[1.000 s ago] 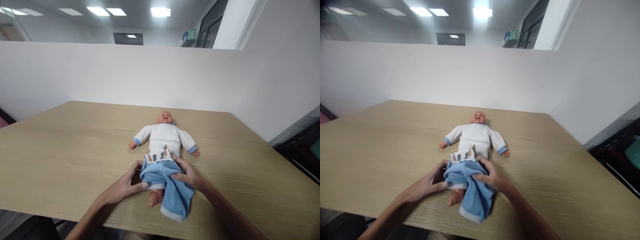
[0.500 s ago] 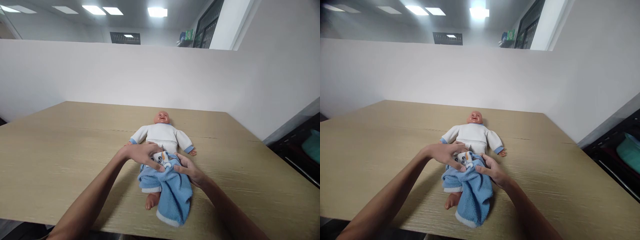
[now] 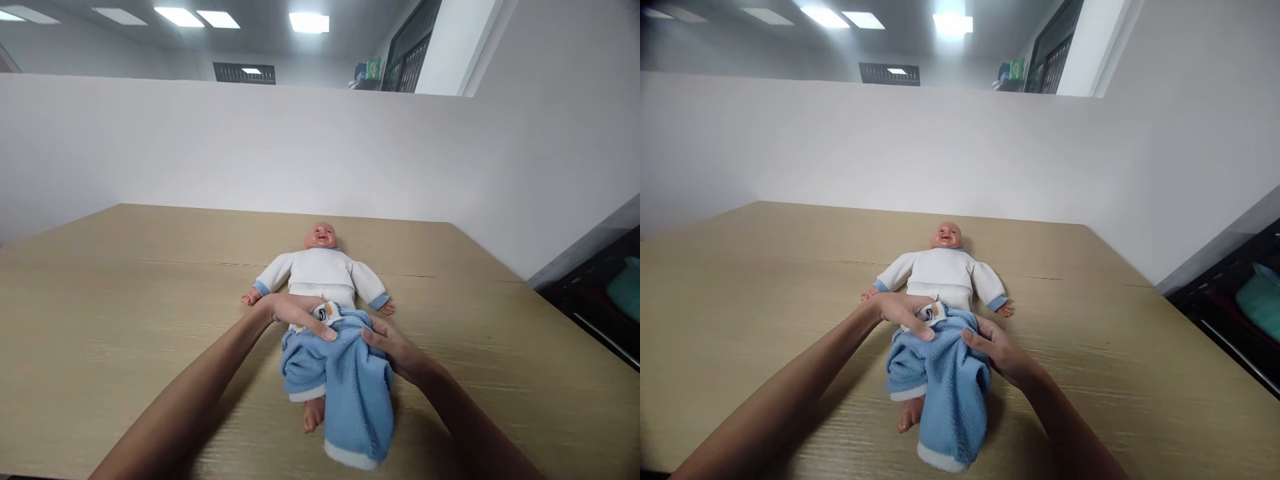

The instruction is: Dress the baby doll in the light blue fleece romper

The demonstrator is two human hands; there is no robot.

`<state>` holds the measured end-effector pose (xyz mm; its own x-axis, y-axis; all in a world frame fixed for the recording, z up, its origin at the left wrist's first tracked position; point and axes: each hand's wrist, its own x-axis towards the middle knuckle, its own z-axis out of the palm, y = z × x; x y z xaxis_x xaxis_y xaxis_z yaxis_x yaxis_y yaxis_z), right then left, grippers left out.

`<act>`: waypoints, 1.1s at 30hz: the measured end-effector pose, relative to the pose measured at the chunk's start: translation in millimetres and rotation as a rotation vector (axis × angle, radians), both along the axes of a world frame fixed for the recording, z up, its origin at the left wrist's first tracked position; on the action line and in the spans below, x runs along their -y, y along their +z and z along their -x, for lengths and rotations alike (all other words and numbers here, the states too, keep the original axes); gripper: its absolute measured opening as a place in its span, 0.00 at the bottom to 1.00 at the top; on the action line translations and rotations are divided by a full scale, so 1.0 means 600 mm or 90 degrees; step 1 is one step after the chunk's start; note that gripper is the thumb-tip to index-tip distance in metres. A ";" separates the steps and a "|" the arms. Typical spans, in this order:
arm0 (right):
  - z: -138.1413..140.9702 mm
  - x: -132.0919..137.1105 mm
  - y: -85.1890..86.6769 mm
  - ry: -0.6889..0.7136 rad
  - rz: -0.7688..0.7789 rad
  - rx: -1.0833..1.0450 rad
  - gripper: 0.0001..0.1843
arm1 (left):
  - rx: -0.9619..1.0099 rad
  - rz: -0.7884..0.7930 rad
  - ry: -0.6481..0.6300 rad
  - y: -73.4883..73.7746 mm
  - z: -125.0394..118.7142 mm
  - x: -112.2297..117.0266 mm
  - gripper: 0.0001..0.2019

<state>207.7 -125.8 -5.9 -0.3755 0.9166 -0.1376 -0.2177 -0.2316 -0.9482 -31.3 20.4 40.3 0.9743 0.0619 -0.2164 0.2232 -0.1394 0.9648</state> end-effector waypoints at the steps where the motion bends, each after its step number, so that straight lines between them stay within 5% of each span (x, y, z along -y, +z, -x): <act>1: -0.004 0.001 0.001 0.041 0.000 0.026 0.32 | 0.008 0.016 -0.013 0.001 0.000 -0.001 0.18; 5: -0.019 0.008 0.006 0.203 -0.036 0.101 0.32 | 0.026 0.012 -0.072 0.011 -0.001 -0.001 0.22; 10: -0.013 0.013 0.006 0.012 -0.001 0.007 0.32 | 0.041 -0.037 -0.074 0.015 -0.003 0.001 0.19; 12: -0.012 0.012 0.006 0.006 0.025 0.008 0.31 | 0.052 -0.032 -0.063 0.014 -0.007 0.004 0.19; 16: -0.024 0.013 0.015 0.188 -0.014 0.100 0.37 | 0.058 -0.076 0.026 0.017 -0.014 0.014 0.17; 19: -0.034 0.018 0.022 0.290 -0.025 0.108 0.43 | 0.060 -0.070 0.006 0.021 -0.018 0.021 0.18; 23: -0.027 0.020 0.014 0.070 -0.016 0.071 0.33 | 0.035 0.000 -0.098 0.021 -0.018 0.022 0.23; 26: -0.016 0.018 0.005 -0.019 0.027 0.027 0.28 | 0.016 -0.029 -0.085 0.017 -0.015 0.018 0.22; 29: -0.019 0.015 0.004 0.039 0.029 0.038 0.28 | 0.032 -0.025 -0.056 0.011 -0.012 0.014 0.19; 33: -0.038 0.013 0.013 0.234 -0.041 0.042 0.43 | 0.079 0.026 -0.058 0.005 -0.010 0.014 0.19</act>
<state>230.4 -133.4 1.8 -0.6729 0.7301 -0.1189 -0.0694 -0.2223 -0.9725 -25.1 12.1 43.0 0.9950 -0.0338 -0.0938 0.0894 -0.1135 0.9895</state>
